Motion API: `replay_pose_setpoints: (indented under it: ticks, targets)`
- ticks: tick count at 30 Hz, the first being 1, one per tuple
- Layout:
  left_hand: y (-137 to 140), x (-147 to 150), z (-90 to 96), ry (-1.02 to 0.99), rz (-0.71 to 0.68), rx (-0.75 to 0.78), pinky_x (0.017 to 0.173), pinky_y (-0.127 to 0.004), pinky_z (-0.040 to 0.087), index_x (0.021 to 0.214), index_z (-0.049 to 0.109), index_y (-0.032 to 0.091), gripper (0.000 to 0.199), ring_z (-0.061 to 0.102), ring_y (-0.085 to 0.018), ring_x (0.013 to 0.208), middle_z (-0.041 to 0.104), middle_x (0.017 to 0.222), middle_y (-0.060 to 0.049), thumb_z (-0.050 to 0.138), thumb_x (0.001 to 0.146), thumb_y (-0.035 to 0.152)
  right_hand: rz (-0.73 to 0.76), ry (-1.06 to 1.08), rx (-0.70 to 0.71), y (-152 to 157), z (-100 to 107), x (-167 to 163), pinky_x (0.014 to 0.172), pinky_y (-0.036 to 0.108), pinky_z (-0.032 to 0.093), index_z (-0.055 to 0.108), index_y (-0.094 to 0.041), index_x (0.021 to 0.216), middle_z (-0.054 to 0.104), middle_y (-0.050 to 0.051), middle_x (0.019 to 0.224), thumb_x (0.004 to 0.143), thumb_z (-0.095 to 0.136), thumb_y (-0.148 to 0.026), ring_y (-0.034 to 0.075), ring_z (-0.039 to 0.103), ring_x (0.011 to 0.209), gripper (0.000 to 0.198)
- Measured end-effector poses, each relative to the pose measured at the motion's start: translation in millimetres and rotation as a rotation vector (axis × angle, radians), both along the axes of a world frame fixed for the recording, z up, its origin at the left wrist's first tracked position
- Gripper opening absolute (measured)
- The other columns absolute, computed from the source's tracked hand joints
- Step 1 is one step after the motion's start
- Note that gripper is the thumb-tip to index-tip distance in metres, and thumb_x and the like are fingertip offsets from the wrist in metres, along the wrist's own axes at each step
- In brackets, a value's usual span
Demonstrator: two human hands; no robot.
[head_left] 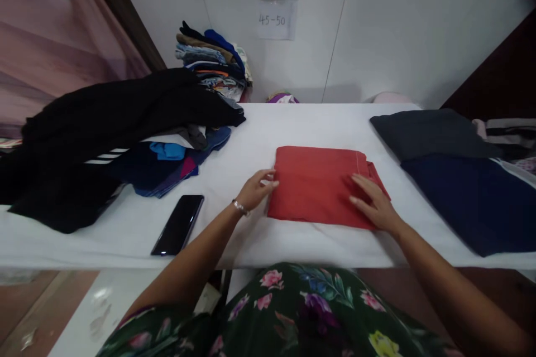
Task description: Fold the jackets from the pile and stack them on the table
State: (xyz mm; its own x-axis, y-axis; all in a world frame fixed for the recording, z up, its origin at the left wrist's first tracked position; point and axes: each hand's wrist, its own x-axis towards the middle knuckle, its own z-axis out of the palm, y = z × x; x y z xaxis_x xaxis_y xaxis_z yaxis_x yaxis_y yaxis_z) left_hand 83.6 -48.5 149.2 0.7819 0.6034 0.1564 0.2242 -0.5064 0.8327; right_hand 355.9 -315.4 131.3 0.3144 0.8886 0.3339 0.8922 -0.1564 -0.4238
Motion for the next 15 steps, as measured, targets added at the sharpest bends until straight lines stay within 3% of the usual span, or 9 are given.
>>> replay_pose_setpoints:
  ticks: [4,7,10,15]
  targets:
    - [-46.5,-32.6,-15.2,0.052,-0.083,0.218,0.099,-0.041,0.045,0.137,0.039,0.023,0.073,0.043,-0.026,0.128,0.040,0.144,-0.011,0.069,0.072,0.037,0.101,-0.251,-0.074,-42.4,-8.2,-32.6,0.111,0.052,0.024,0.025,-0.027,0.146,0.035,0.008,0.149,0.087,0.052,-0.041,0.027,0.031,0.136,0.067]
    - [-62.3,-30.6,-27.8,0.103,-0.017,0.364,0.111,-0.042,0.034,0.139,0.036,0.021,0.069,0.034,-0.024,0.135,0.034,0.148,-0.011,0.060,0.074,0.018,0.062,-0.394,-0.104,-48.2,-17.8,-37.5,0.110,0.051,0.024,0.026,-0.022,0.147,0.034,0.011,0.149,0.086,0.048,-0.024,0.027,0.031,0.136,0.065]
    - [-66.7,-20.0,-31.4,0.158,0.059,0.428,0.110,-0.037,0.036,0.139,0.036,0.018,0.071,0.035,-0.023,0.135,0.033,0.148,-0.011,0.053,0.071,0.008,0.019,-0.441,-0.152,-45.8,-22.9,-35.6,0.109,0.049,0.026,0.032,-0.019,0.144,0.035,0.012,0.148,0.082,0.047,-0.015,0.028,0.030,0.137,0.064]
    - [-68.6,-13.7,-21.1,0.376,0.122,0.480,0.102,-0.033,0.043,0.143,0.033,0.023,0.074,0.043,-0.023,0.128,0.033,0.149,-0.006,0.052,0.072,0.014,0.002,-0.400,-0.218,-46.8,-26.2,-26.7,0.106,0.049,0.033,0.042,-0.019,0.139,0.036,0.012,0.148,0.083,0.045,-0.017,0.030,0.030,0.137,0.057]
